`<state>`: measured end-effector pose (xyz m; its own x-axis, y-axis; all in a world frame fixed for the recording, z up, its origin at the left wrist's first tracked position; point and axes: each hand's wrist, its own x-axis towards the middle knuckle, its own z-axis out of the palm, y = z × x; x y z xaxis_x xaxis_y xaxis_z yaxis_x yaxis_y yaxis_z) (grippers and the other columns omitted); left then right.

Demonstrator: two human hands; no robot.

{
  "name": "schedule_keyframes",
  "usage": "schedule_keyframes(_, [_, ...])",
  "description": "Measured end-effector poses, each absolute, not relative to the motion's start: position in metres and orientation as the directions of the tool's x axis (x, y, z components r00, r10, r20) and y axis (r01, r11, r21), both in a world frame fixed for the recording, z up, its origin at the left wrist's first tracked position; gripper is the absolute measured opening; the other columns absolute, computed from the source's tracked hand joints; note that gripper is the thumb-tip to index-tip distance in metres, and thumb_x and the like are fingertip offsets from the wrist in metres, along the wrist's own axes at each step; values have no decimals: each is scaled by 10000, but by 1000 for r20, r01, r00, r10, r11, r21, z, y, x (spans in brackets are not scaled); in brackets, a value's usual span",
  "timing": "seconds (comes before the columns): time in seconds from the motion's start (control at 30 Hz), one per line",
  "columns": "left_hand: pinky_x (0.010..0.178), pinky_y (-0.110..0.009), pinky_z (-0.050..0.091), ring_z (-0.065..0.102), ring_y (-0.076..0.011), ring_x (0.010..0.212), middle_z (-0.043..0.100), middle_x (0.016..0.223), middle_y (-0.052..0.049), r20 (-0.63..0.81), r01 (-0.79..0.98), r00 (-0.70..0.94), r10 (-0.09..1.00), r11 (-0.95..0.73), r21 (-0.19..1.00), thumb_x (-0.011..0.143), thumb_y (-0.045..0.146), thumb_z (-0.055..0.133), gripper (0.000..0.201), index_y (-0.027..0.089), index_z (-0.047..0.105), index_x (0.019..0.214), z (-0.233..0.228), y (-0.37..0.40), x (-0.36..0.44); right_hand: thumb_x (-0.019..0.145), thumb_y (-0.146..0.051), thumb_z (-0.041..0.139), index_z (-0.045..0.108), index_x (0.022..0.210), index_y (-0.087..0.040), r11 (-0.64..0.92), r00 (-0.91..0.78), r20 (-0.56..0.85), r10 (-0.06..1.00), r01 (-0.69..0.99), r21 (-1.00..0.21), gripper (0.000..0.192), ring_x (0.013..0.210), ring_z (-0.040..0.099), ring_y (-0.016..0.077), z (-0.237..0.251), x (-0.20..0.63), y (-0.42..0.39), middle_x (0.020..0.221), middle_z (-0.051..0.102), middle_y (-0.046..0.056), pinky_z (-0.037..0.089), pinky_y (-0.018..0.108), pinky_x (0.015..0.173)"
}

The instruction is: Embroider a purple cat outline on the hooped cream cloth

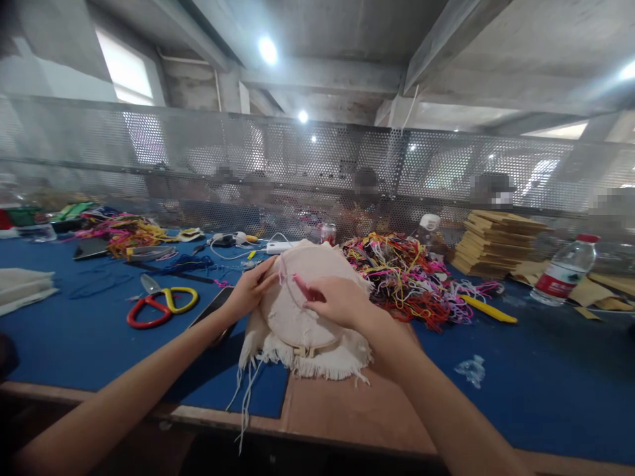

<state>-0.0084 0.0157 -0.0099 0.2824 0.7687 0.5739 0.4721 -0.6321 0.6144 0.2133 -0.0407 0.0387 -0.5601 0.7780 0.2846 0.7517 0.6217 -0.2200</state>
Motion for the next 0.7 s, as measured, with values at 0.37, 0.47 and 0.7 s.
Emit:
schedule_keyframes(0.37, [1007,-349,352,491,-221,1166,525,1289,-67,574,491,284,768,-631,601,863,392,429,493,161,438,1299,-8,11,-6,822,-359,517,615,800,-152,604,-434,419,797,579,-548,230,615,549,143,0,227,-28,709,628,43,405,266,564])
schedule_keyframes(0.47, [996,-345,361,494,-227,1157,530,1282,-75,564,516,268,781,-611,600,859,388,434,499,145,440,1296,-7,11,-5,818,-364,518,618,856,-150,591,-397,438,807,523,-615,239,644,566,154,-4,226,-29,744,632,51,435,276,582])
schedule_keyframes(0.7, [930,-333,407,537,-225,1076,577,1223,-68,560,532,285,778,-614,583,860,393,421,497,152,438,1294,-7,11,-6,794,-388,553,584,875,-159,482,-344,374,861,324,-814,245,661,583,160,-6,227,-27,750,614,42,487,280,572])
